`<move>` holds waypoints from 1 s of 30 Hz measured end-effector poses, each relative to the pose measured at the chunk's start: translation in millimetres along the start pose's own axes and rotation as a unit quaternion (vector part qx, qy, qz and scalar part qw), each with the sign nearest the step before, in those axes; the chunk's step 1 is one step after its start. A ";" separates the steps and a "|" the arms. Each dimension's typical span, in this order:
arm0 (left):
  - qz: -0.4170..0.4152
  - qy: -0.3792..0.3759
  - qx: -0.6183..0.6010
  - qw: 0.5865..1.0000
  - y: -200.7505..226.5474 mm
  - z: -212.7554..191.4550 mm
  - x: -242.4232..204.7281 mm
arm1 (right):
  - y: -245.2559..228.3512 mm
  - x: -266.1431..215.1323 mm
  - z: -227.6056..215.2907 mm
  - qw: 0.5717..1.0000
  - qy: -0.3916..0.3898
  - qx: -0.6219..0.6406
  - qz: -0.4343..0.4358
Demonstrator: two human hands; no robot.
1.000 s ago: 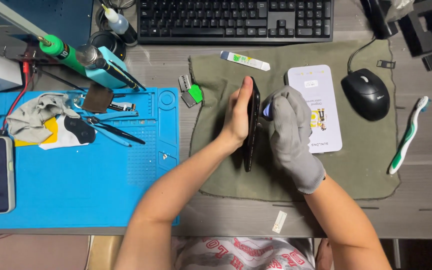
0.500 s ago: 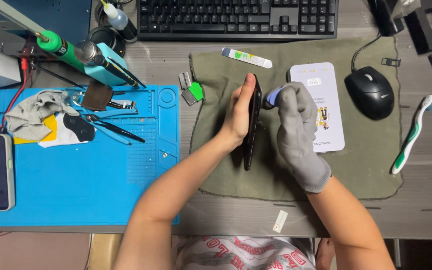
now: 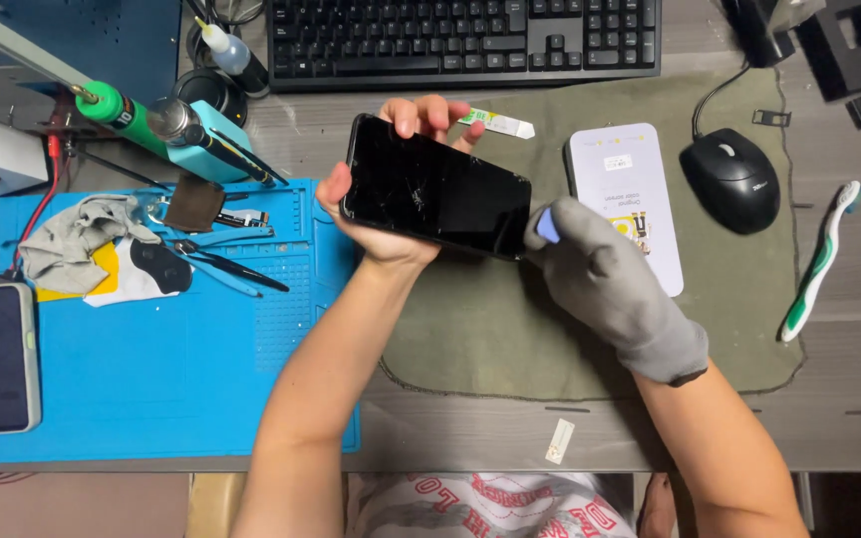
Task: The person uses a small blue plastic tool to pry and separate the screen from the frame of a black smartphone. They then put on a gray glove on their right hand and continue to work on the device's edges.
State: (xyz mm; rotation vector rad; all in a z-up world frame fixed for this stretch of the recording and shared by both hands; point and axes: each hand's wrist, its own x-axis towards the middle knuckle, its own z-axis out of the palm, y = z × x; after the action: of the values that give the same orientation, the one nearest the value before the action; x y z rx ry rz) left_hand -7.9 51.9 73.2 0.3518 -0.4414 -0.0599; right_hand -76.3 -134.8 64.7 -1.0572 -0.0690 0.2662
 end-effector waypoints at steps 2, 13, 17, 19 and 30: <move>0.008 -0.014 0.022 1.000 -2.8 -0.5 -2.9 | 7.0 -1.5 7.7 0.994 -0.059 0.083 0.025; -0.017 0.214 0.172 0.961 -22.7 -43.2 0.5 | 16.3 9.5 -2.4 0.890 0.069 -0.350 -0.285; 0.047 0.139 0.169 0.975 -9.0 -54.9 5.6 | 36.3 35.6 -12.9 0.812 -0.033 -0.397 -0.427; 0.059 0.101 0.180 0.977 -1.5 -56.6 9.1 | 56.0 33.6 -28.8 0.808 -0.028 -0.402 -0.430; 0.030 0.061 0.236 0.969 -4.3 -43.6 9.7 | 53.4 29.7 -25.7 0.784 -0.025 -0.428 -0.449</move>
State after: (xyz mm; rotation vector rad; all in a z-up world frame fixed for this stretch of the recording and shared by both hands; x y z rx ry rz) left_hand 19.6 60.5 38.9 0.8071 -0.3394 0.1283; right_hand -52.7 -124.5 3.6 -1.7863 -0.7870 -0.6899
